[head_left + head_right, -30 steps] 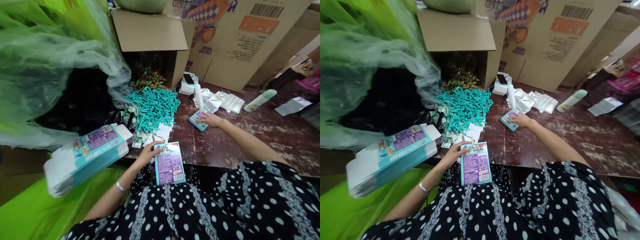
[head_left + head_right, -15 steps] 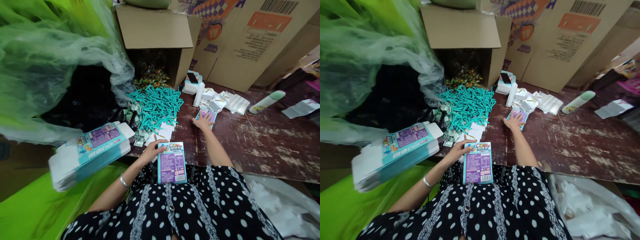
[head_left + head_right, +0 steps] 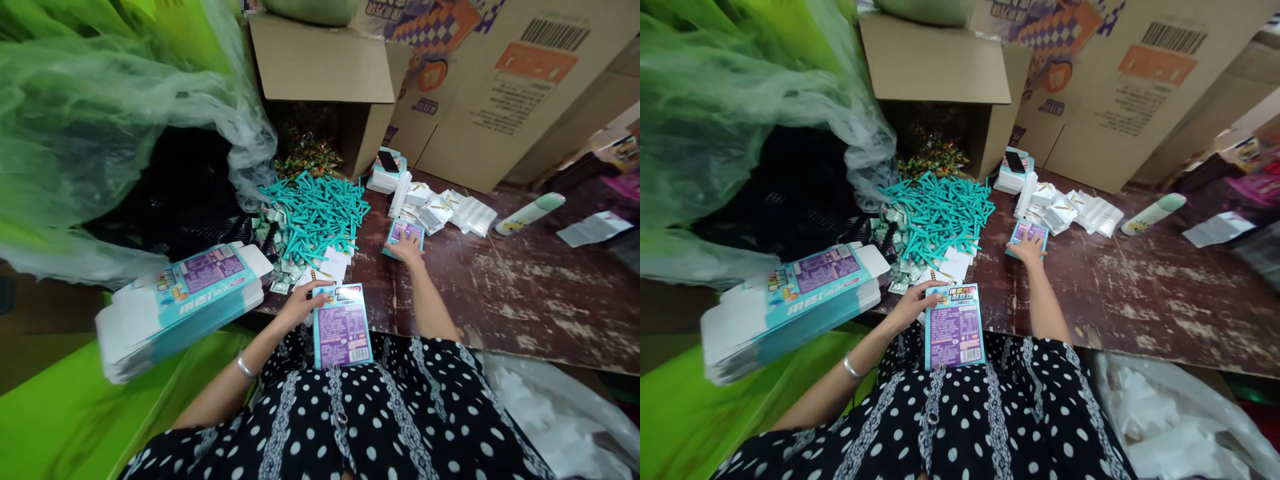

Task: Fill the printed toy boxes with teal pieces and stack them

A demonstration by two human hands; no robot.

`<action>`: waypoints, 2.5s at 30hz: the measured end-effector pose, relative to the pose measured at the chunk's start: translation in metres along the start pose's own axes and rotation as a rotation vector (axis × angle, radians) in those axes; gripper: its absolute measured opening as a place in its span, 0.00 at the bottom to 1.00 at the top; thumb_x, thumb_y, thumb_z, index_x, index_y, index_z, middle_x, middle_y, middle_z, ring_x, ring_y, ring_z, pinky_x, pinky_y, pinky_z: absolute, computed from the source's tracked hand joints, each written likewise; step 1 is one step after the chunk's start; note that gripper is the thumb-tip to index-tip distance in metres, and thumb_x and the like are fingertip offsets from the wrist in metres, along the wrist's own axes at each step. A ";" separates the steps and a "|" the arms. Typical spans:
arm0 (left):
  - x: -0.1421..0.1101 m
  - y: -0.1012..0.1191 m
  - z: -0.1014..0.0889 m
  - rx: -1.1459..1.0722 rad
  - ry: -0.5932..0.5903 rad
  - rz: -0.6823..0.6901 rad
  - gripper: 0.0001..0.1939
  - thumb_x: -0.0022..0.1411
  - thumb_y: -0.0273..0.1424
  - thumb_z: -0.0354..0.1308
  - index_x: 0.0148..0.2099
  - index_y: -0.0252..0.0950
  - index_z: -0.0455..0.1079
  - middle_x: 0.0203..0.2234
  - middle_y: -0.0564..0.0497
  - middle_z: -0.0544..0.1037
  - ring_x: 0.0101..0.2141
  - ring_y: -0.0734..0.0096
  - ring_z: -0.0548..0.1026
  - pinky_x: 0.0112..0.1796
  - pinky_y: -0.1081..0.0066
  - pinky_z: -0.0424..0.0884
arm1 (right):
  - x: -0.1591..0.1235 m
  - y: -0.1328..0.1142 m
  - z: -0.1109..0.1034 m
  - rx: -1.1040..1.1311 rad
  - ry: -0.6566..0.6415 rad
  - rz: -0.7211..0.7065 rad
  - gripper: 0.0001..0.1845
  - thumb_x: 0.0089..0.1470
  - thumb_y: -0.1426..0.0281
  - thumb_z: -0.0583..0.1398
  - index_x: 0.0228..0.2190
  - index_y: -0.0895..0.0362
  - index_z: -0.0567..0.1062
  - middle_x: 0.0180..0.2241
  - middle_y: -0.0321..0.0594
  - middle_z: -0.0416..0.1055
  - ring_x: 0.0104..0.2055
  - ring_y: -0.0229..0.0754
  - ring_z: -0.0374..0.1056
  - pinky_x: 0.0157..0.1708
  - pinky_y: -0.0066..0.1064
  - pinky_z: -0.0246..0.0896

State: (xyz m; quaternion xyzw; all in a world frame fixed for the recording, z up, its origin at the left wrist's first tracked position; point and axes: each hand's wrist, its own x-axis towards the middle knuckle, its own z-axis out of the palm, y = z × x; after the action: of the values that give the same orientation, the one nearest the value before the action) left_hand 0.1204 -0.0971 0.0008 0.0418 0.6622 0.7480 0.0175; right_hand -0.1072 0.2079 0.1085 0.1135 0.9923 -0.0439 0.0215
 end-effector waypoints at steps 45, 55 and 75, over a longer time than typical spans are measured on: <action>0.053 0.058 0.010 0.032 -0.155 0.162 0.48 0.61 0.49 0.73 0.77 0.37 0.63 0.52 0.37 0.82 0.48 0.55 0.81 0.46 0.60 0.77 | -0.118 0.022 -0.031 0.768 -0.713 -0.630 0.32 0.47 0.45 0.76 0.40 0.59 0.84 0.35 0.41 0.82 0.30 0.39 0.73 0.29 0.29 0.65; 0.016 0.016 -0.035 0.694 0.101 0.137 0.15 0.69 0.39 0.63 0.53 0.37 0.81 0.43 0.41 0.86 0.44 0.50 0.83 0.49 0.58 0.76 | -0.041 0.028 0.031 1.623 0.010 0.011 0.18 0.55 0.58 0.73 0.36 0.56 0.75 0.28 0.39 0.80 0.32 0.40 0.81 0.36 0.28 0.83; -0.064 0.075 -0.144 1.438 0.333 -0.228 0.23 0.59 0.24 0.74 0.56 0.30 0.75 0.54 0.30 0.79 0.58 0.33 0.75 0.54 0.50 0.74 | -0.015 0.042 0.053 1.432 -0.170 0.081 0.16 0.62 0.57 0.68 0.29 0.55 0.79 0.29 0.43 0.78 0.21 0.33 0.72 0.21 0.20 0.74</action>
State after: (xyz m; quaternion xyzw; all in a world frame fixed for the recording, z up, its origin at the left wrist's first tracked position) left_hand 0.1740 -0.2534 0.0551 -0.1399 0.9821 0.1202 -0.0372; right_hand -0.0809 0.2403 0.0535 0.1325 0.7098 -0.6915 0.0206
